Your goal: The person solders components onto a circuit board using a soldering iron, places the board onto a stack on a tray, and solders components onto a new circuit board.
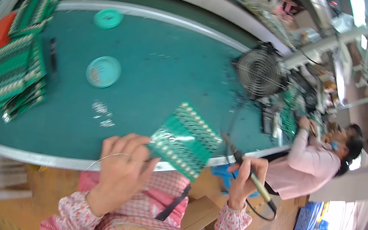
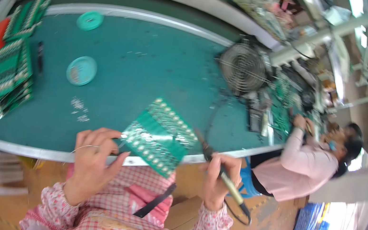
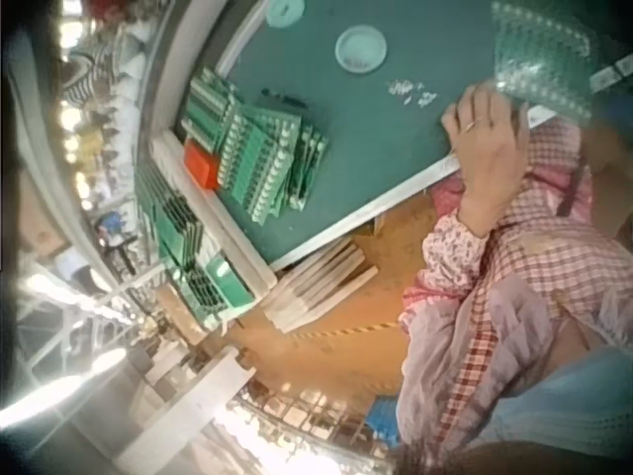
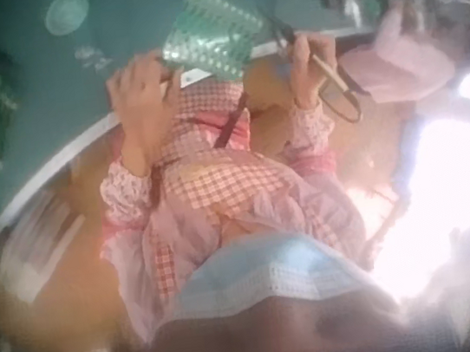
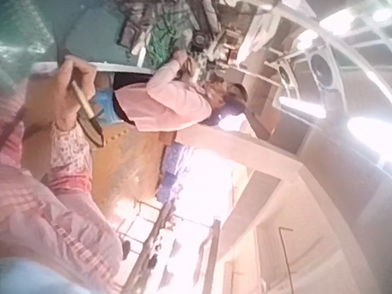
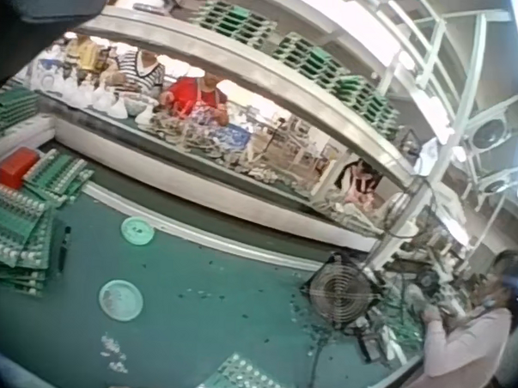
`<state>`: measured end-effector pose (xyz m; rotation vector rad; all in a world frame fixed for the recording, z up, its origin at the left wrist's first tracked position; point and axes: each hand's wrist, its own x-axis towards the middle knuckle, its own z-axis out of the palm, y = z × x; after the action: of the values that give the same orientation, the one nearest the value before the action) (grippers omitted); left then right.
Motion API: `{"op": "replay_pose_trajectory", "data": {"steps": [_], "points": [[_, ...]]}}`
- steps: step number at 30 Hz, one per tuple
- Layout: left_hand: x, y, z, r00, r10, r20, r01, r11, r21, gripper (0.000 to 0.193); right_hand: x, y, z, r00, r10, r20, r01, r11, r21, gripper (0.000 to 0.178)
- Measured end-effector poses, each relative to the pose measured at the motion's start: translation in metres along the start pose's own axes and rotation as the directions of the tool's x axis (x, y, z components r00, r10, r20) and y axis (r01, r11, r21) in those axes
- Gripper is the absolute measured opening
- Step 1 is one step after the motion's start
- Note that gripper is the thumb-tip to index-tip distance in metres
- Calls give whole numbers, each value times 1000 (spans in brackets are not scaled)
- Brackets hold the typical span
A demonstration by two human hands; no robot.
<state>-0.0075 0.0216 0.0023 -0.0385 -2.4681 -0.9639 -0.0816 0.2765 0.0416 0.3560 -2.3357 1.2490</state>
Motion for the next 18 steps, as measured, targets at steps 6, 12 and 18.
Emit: {"op": "replay_pose_trajectory", "data": {"steps": [6, 12, 18], "points": [[12, -8, 2, 994, 76, 75, -79, 996, 42, 36, 95, 81, -23, 943, -62, -328, 24, 993, -118, 14], [17, -3, 1, 991, 80, 108, -82, 996, 17, 36, 134, 134, -57, 982, -190, -13, 163, 876, -455, 22], [-3, -9, -13, 999, 11, 37, -9, 999, -38, 26, 46, 71, -16, 974, -20, -225, 21, 1000, -1, 20]]}}
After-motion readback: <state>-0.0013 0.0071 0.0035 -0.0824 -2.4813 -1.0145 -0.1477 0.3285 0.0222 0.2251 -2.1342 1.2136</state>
